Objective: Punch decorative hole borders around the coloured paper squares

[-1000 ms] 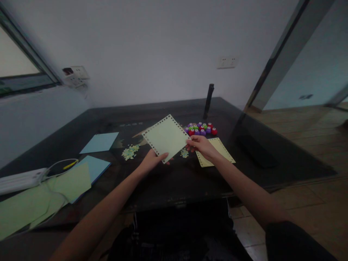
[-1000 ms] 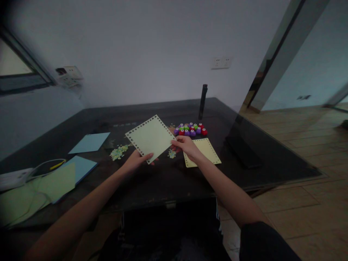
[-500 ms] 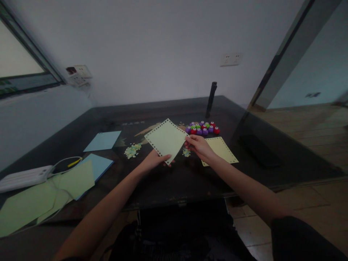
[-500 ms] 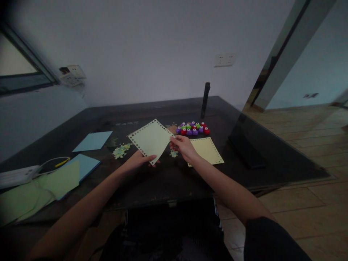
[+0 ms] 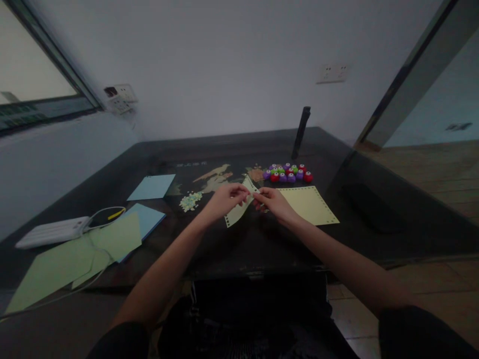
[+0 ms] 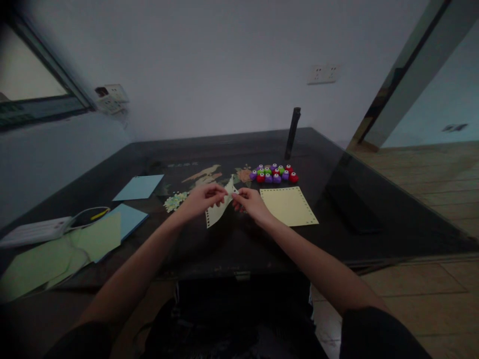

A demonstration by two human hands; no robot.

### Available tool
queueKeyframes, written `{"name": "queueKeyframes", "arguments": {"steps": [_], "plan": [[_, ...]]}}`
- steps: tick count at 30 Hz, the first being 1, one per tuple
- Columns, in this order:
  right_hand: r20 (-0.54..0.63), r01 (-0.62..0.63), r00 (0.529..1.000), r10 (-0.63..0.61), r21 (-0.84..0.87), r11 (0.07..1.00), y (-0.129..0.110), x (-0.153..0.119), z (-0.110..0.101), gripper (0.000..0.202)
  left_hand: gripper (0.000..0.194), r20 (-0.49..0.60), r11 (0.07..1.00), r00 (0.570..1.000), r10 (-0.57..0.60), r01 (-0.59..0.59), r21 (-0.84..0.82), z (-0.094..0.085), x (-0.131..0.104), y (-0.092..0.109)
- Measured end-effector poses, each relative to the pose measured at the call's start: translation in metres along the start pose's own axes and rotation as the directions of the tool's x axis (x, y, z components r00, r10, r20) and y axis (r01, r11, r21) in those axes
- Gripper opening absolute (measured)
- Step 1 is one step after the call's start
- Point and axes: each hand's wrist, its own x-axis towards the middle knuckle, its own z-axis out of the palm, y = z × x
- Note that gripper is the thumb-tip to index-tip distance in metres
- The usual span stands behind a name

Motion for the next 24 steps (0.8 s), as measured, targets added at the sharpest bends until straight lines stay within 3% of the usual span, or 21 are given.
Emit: {"name": "queueKeyframes", "arguments": {"steps": [2,4,13,24], "plan": [[0.002,-0.011,1.000,0.011,0.021,1.000,0.003,-0.001,0.001,0.024,0.014,-0.146,0.991,0.988,0.054,-0.035,0.130,0.018,0.008,-0.013],[0.012,-0.017,1.000,0.017,0.043,0.999,0.006,-0.002,0.002,0.024,0.013,-0.187,0.981,0.980,0.069,-0.032,0.192,0.029,0.008,-0.022],[0.031,-0.004,1.000,0.003,0.042,0.999,0.012,-0.002,0.004,0.019,0.006,-0.180,0.986,0.983,0.045,-0.015,0.168,0.029,0.002,-0.029],[0.024,0.043,0.999,-0.043,-0.001,0.999,0.016,-0.001,0.006,0.021,0.012,-0.133,0.908,0.979,0.153,-0.086,0.410,0.031,0.000,-0.032]]}}
